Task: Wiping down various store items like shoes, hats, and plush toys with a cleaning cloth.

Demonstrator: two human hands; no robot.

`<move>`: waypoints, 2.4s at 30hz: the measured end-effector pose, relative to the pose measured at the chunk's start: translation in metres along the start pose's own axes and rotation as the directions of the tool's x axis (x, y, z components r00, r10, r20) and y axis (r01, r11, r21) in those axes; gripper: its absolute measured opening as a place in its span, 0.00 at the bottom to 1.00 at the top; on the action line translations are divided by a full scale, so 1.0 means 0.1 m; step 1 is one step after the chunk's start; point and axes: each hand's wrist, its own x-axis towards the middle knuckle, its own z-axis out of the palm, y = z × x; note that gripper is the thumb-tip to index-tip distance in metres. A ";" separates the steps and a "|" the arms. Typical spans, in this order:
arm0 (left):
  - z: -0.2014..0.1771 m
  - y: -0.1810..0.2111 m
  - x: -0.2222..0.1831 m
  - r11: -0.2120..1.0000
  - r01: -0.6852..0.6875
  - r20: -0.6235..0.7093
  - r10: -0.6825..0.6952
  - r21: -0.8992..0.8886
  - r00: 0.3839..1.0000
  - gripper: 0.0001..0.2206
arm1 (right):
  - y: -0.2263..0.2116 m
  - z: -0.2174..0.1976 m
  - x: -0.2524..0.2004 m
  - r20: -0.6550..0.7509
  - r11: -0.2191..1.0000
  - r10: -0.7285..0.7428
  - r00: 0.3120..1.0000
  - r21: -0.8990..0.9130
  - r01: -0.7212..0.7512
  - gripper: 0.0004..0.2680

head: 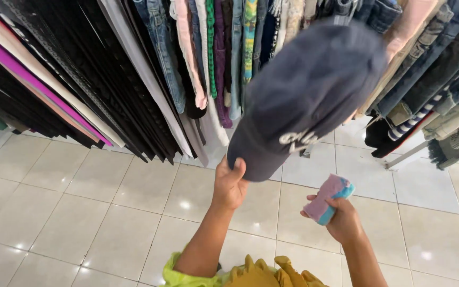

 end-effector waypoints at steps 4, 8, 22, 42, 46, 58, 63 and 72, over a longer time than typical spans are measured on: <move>-0.79 -0.05 -0.53 0.986 0.103 -0.269 -0.065 0.130 0.961 0.19 | 0.32 0.56 -0.06 -0.078 0.649 -0.390 0.918 -0.730 0.213 0.24; -1.37 -0.10 -1.07 0.968 0.171 -0.510 -0.055 0.183 0.858 0.14 | 0.94 1.62 -0.18 0.785 -0.549 -0.239 0.571 -0.595 0.587 0.21; -1.86 1.14 -1.58 0.977 0.158 -0.622 -0.035 0.145 0.782 0.16 | 2.28 2.07 0.40 0.919 -0.605 -0.182 0.349 -0.384 0.697 0.18; -2.64 1.24 -1.90 0.941 0.207 -0.644 -0.335 -0.268 0.688 0.21 | 2.62 2.22 0.20 0.886 -0.551 -0.323 0.333 -0.462 0.695 0.19; -2.56 1.41 -1.85 0.921 0.222 -0.679 -0.386 -0.320 0.625 0.21 | 2.62 1.98 0.35 0.917 -0.600 -0.235 0.321 -0.397 0.694 0.19; -2.61 1.46 -1.88 0.833 0.241 -0.645 -0.542 -0.498 0.539 0.21 | 2.52 1.79 0.38 0.835 -0.503 -0.334 0.438 -0.551 0.666 0.24; -2.70 1.31 -1.88 0.829 0.228 -0.587 -0.529 -0.510 0.613 0.21 | 2.40 1.85 0.35 0.704 -0.477 -0.524 0.479 -0.708 0.520 0.25; -2.45 1.49 -1.87 0.860 0.252 -0.565 -0.486 -0.443 0.667 0.23 | 2.24 1.83 0.40 0.746 -0.516 -0.480 0.462 -0.666 0.539 0.24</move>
